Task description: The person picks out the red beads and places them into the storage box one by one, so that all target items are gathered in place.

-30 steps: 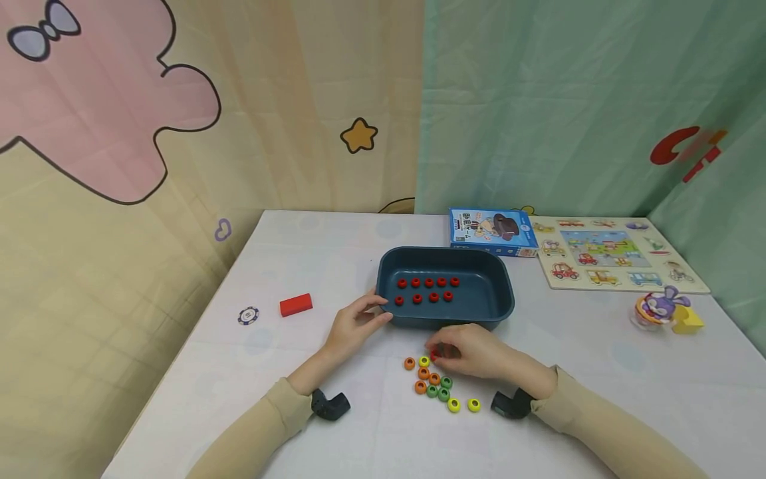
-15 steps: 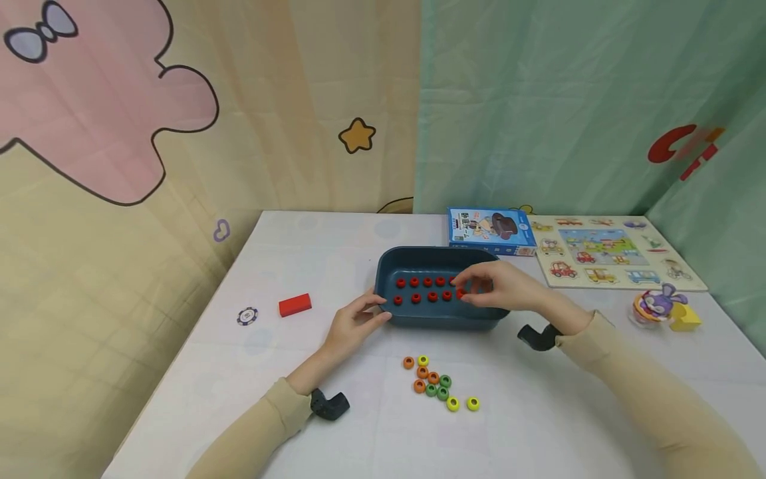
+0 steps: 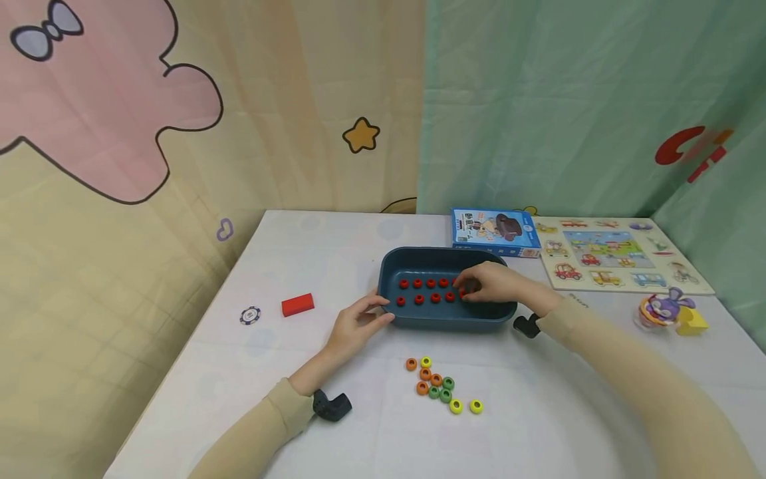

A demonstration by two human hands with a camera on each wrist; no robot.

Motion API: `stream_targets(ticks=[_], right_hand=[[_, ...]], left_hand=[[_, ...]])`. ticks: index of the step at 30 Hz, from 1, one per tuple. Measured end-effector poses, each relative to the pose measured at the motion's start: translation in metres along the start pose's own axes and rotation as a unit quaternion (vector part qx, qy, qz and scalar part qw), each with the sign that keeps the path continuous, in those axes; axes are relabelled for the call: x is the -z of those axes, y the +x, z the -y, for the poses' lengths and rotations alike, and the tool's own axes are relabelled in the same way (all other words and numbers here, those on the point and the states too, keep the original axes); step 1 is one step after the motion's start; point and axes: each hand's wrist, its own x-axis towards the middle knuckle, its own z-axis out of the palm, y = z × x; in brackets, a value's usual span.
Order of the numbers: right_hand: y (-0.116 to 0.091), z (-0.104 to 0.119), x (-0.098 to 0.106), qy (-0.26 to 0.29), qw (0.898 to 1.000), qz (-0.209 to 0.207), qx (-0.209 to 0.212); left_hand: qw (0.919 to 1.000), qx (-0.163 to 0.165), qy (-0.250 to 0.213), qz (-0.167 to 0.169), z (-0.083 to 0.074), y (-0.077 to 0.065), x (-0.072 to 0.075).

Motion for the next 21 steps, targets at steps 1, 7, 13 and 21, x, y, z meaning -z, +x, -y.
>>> stream_targets(ticks=[1,7,13,21], right_hand=[[0.0,-0.0001,-0.0002,-0.005,1.0,-0.001,0.002],[-0.0007,0.0011,-0.0009,-0.021,1.0,0.0,0.003],[-0.0023,0.0019,0.0001,-0.013,1.0,0.002,0.005],[-0.0035,0.0009,-0.0003,-0.009,1.0,0.0,0.001]], left_hand=[[1.0,-0.001,0.0,0.0,-0.0003,0.0002,-0.0001],[1.0,0.003,0.008,-0.002,-0.0014,0.0002,-0.0008],[1.0,0.004,0.008,-0.004,-0.0016,-0.0004,-0.0011],[0.9999,0.004,0.009,-0.003,-0.0012,-0.0002,-0.0012]])
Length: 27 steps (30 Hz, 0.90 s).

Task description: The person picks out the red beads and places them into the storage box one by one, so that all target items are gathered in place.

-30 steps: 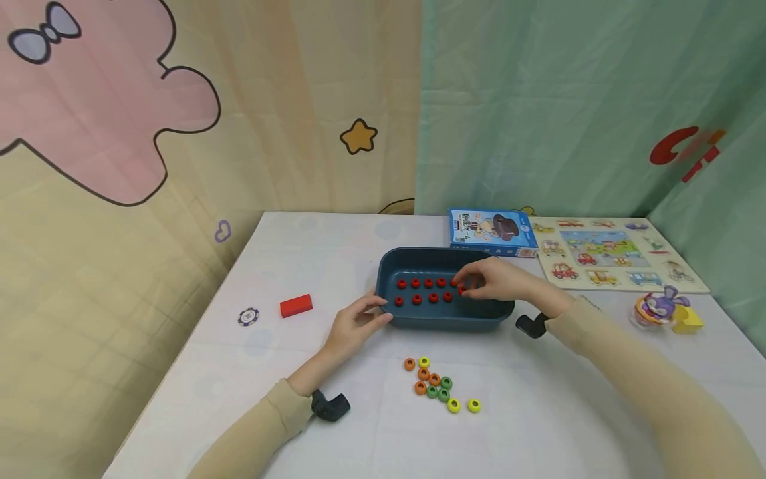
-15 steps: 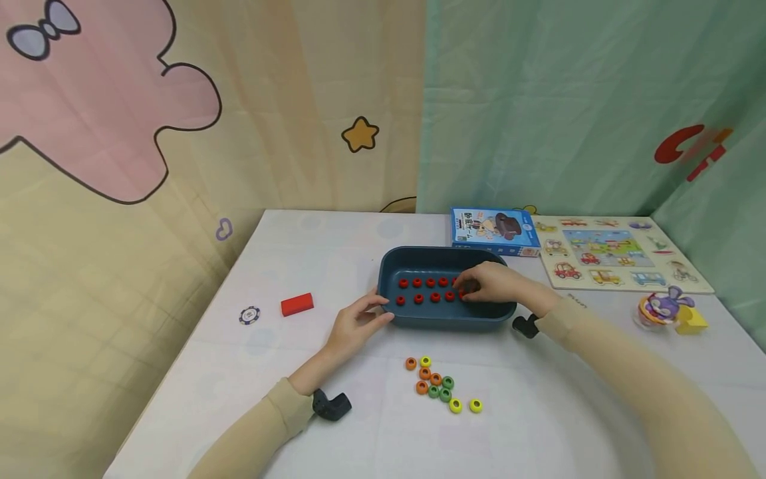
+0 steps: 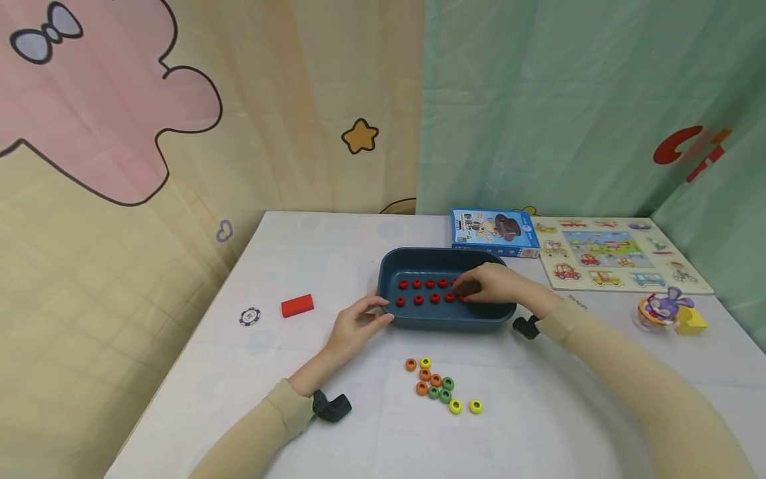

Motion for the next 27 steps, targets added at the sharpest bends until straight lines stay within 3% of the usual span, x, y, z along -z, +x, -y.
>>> stream_targets(ticks=[10,13,16,20,22,24,27], right_hand=[[-0.004,-0.001,-0.001,0.007,1.0,-0.021,-0.005],[-0.019,0.0,0.002,0.01,0.998,-0.068,-0.003],[-0.04,0.001,0.004,0.007,0.99,-0.141,-0.003],[-0.074,0.004,0.005,0.008,0.976,-0.218,-0.018],[-0.09,0.005,0.005,0.0,0.97,-0.237,-0.043],[-0.102,0.004,0.005,-0.023,0.968,-0.241,-0.071],[-0.114,0.002,0.005,-0.081,0.966,-0.219,-0.11]], left_hand=[[1.0,-0.004,-0.003,0.004,0.0,0.001,0.001],[0.9999,-0.005,-0.006,0.008,-0.001,0.001,0.0],[0.9998,0.007,-0.002,0.019,-0.002,0.003,0.0],[0.9947,0.038,0.065,0.071,0.001,0.008,0.007],[0.9827,0.041,0.143,0.11,0.001,0.012,0.014],[0.9624,0.032,0.229,0.143,-0.001,0.015,0.022],[0.9159,0.008,0.364,0.168,-0.005,0.019,0.035]])
